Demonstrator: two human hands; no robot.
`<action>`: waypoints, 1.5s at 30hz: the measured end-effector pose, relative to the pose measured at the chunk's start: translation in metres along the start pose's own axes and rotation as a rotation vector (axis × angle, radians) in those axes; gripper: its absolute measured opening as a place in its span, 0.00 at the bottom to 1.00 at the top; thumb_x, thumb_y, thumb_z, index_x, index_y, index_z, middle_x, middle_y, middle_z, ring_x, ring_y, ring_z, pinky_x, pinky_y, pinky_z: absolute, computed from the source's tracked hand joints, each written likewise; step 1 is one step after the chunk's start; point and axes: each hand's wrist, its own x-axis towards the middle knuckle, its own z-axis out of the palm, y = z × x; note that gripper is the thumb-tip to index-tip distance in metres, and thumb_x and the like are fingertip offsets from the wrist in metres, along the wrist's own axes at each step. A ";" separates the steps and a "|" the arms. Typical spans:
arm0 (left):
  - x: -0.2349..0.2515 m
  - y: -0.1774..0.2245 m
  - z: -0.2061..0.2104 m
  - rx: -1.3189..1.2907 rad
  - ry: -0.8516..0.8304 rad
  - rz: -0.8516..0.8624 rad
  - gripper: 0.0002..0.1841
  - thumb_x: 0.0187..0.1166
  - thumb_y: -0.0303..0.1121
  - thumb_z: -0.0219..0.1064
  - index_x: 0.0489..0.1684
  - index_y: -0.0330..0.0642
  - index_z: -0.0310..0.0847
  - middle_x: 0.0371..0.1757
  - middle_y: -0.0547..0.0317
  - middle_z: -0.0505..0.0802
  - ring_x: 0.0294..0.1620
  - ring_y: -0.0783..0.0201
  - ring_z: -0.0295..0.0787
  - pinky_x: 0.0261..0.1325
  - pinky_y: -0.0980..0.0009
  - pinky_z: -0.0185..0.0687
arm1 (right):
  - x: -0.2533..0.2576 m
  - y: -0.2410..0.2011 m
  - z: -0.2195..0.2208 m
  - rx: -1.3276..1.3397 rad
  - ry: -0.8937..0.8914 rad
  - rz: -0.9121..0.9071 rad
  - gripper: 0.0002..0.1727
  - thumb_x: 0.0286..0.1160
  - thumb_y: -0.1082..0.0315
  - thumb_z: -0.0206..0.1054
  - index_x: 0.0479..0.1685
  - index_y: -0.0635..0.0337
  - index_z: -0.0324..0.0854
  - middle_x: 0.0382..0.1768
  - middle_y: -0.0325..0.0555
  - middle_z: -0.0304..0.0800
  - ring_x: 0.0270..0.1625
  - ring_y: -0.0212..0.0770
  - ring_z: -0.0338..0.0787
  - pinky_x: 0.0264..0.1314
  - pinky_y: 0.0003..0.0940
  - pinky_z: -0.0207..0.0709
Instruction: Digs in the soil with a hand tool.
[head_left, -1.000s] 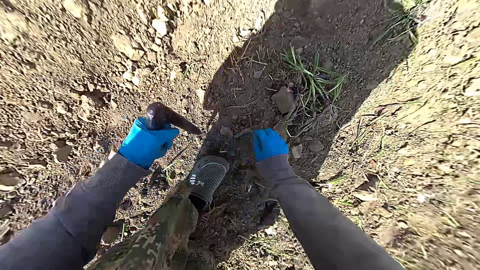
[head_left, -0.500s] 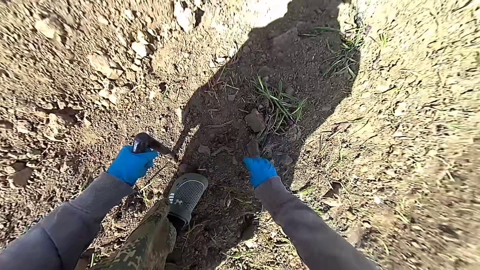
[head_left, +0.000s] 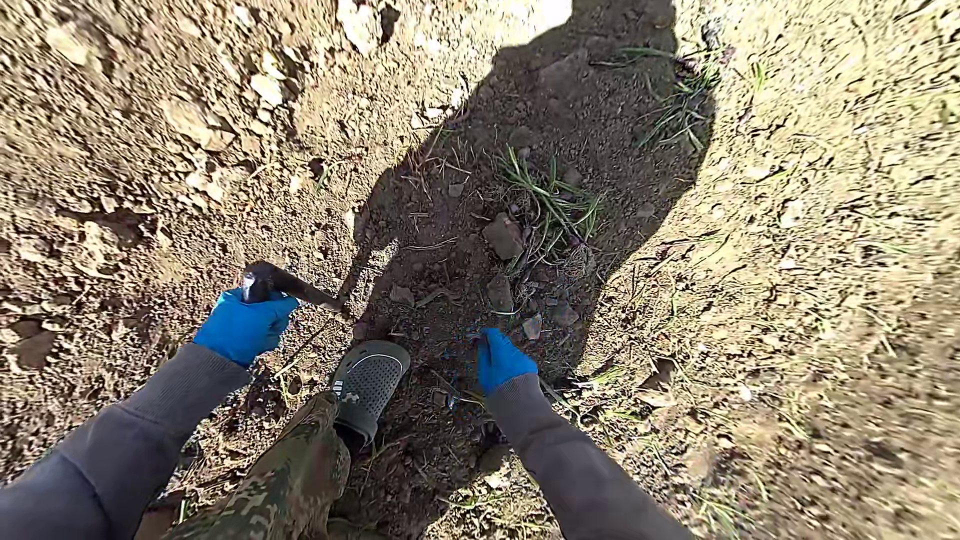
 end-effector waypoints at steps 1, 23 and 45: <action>-0.001 0.002 0.000 0.023 0.001 -0.011 0.06 0.85 0.28 0.64 0.35 0.42 0.76 0.15 0.65 0.73 0.09 0.73 0.62 0.12 0.77 0.61 | 0.010 0.012 -0.001 0.031 0.090 0.070 0.22 0.94 0.56 0.50 0.77 0.51 0.77 0.66 0.55 0.90 0.61 0.60 0.93 0.59 0.65 0.83; 0.000 -0.009 -0.003 -0.001 -0.031 0.016 0.08 0.84 0.28 0.65 0.32 0.46 0.76 0.14 0.68 0.73 0.08 0.74 0.62 0.10 0.79 0.61 | -0.004 0.029 0.097 -0.043 -0.213 0.151 0.21 0.86 0.51 0.62 0.74 0.42 0.82 0.75 0.49 0.82 0.67 0.58 0.90 0.62 0.66 0.83; -0.060 0.091 -0.021 0.076 -0.081 0.274 0.09 0.74 0.23 0.71 0.27 0.45 0.78 0.13 0.68 0.80 0.08 0.76 0.70 0.11 0.80 0.67 | 0.070 -0.142 -0.002 -0.051 -0.045 -0.484 0.17 0.83 0.70 0.62 0.66 0.50 0.88 0.71 0.56 0.83 0.63 0.58 0.90 0.59 0.63 0.83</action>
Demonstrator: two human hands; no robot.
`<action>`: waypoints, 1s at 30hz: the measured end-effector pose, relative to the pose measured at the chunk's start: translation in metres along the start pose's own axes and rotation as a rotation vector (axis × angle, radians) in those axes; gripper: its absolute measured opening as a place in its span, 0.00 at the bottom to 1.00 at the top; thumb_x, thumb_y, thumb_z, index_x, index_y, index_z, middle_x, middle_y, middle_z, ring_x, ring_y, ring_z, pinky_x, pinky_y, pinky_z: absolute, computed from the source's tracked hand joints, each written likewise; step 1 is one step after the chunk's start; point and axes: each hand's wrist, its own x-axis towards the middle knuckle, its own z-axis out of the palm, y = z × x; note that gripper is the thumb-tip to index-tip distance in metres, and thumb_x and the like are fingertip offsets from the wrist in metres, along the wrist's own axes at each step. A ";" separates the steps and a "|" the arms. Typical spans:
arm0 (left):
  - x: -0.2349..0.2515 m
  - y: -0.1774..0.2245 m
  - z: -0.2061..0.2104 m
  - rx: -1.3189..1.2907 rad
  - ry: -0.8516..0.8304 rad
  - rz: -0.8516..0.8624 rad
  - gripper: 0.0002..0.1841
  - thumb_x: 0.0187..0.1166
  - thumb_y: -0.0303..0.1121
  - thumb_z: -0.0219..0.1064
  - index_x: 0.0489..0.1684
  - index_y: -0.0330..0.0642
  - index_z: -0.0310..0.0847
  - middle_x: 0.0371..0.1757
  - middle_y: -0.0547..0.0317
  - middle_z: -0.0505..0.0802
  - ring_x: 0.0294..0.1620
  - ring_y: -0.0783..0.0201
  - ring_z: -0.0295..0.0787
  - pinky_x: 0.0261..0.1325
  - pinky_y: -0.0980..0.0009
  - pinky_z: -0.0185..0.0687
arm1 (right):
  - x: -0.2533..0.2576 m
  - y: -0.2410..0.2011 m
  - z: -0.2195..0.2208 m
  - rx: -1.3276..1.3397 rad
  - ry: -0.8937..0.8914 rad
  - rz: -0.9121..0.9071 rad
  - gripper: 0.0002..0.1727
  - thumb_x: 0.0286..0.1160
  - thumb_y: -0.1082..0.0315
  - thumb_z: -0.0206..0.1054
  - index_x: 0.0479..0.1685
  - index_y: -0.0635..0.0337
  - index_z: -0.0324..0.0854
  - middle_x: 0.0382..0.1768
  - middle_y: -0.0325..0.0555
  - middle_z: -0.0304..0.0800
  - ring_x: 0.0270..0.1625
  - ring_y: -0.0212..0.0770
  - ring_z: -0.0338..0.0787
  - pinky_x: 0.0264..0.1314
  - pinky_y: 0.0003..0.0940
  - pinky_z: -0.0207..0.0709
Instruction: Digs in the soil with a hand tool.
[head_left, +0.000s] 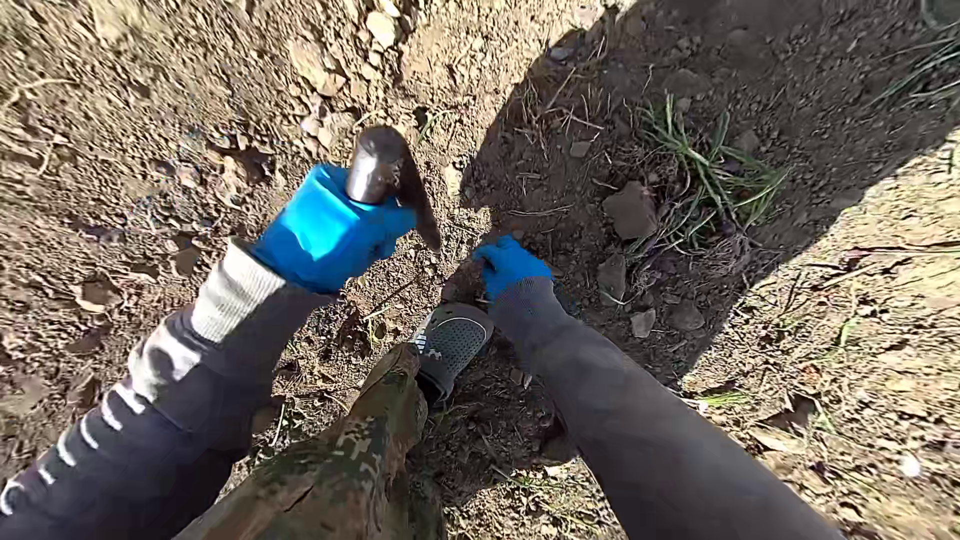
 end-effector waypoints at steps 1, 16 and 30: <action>0.019 -0.024 0.016 0.029 0.001 -0.108 0.06 0.75 0.26 0.72 0.30 0.42 0.80 0.16 0.65 0.81 0.10 0.74 0.71 0.14 0.77 0.70 | 0.011 -0.005 -0.001 -0.028 -0.015 -0.025 0.15 0.83 0.69 0.63 0.64 0.50 0.88 0.70 0.56 0.84 0.64 0.58 0.90 0.60 0.64 0.83; 0.024 -0.042 -0.060 -0.398 0.119 0.037 0.12 0.74 0.21 0.64 0.24 0.49 0.71 0.09 0.70 0.74 0.05 0.76 0.65 0.07 0.80 0.62 | 0.076 -0.035 0.048 -0.145 -0.079 0.025 0.26 0.80 0.72 0.62 0.79 0.49 0.77 0.76 0.54 0.83 0.70 0.62 0.88 0.64 0.68 0.81; 0.059 -0.099 -0.040 -0.257 0.140 -0.267 0.09 0.81 0.26 0.66 0.29 0.42 0.75 0.14 0.66 0.75 0.10 0.73 0.66 0.13 0.78 0.64 | 0.148 -0.117 0.063 -0.367 -0.251 -0.025 0.18 0.83 0.67 0.65 0.65 0.70 0.84 0.75 0.66 0.80 0.80 0.63 0.78 0.78 0.61 0.72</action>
